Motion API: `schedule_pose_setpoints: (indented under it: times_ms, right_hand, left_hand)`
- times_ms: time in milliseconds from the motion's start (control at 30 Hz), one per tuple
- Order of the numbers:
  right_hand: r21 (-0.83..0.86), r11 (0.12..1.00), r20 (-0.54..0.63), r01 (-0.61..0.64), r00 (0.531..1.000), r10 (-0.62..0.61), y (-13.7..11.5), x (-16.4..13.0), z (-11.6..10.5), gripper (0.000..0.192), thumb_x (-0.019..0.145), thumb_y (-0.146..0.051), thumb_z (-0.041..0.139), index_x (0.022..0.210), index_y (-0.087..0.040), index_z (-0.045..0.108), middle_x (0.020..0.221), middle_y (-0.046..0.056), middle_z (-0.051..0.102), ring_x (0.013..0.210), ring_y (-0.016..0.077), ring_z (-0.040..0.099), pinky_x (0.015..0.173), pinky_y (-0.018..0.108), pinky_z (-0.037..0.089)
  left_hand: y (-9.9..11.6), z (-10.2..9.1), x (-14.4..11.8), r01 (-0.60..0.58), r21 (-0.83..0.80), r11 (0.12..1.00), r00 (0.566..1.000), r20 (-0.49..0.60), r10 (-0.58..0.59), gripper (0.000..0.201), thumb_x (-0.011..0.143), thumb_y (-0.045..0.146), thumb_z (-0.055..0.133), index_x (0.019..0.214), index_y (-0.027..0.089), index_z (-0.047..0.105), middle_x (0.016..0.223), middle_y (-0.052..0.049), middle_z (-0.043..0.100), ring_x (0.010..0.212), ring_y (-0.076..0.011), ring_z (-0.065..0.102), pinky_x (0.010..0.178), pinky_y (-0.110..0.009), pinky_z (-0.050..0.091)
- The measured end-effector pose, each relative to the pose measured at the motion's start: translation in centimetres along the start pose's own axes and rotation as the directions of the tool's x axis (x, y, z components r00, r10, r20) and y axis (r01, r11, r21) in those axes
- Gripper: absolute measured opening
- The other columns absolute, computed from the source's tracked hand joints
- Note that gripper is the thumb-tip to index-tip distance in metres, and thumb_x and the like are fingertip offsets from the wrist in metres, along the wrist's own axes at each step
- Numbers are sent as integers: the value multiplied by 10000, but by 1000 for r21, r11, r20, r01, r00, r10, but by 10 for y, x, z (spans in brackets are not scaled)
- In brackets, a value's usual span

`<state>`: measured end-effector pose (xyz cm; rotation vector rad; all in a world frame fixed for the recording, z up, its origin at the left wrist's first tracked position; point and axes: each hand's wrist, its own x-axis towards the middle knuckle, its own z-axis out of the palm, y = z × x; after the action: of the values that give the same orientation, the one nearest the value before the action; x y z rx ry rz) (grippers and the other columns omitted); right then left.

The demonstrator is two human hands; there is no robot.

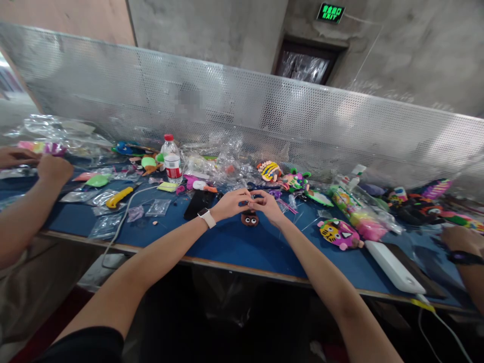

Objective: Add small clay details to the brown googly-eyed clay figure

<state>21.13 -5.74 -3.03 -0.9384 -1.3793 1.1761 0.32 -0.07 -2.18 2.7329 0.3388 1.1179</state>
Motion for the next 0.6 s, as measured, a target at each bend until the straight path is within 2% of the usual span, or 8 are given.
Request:
schedule_pose_setpoints:
  times_ms: [233, 600]
  right_hand:
    - [2, 1000, 2, 10, 1000, -10, -2, -1, 0, 588, 668, -378, 986, 1150, -229, 685, 789, -8, 810, 688, 184, 754, 738, 335, 608]
    - [-25, 1000, 3, 0, 1000, 0, -2, -1, 0, 607, 636, -411, 1001, 1125, -231, 690, 778, -9, 809, 644, 176, 730, 693, 329, 607]
  left_hand:
    - [-1, 0, 0, -12, 2, 1000, 1000, 2, 12, 132, 1007, 236, 717, 1110, 190, 785, 1181, -100, 726, 1044, -208, 711, 913, -340, 584]
    - [1, -1, 0, -19, -18, 1000, 1000, -6, 19, 142, 1043, 260, 669, 1048, 183, 789, 1110, -87, 732, 979, -196, 716, 866, -319, 574]
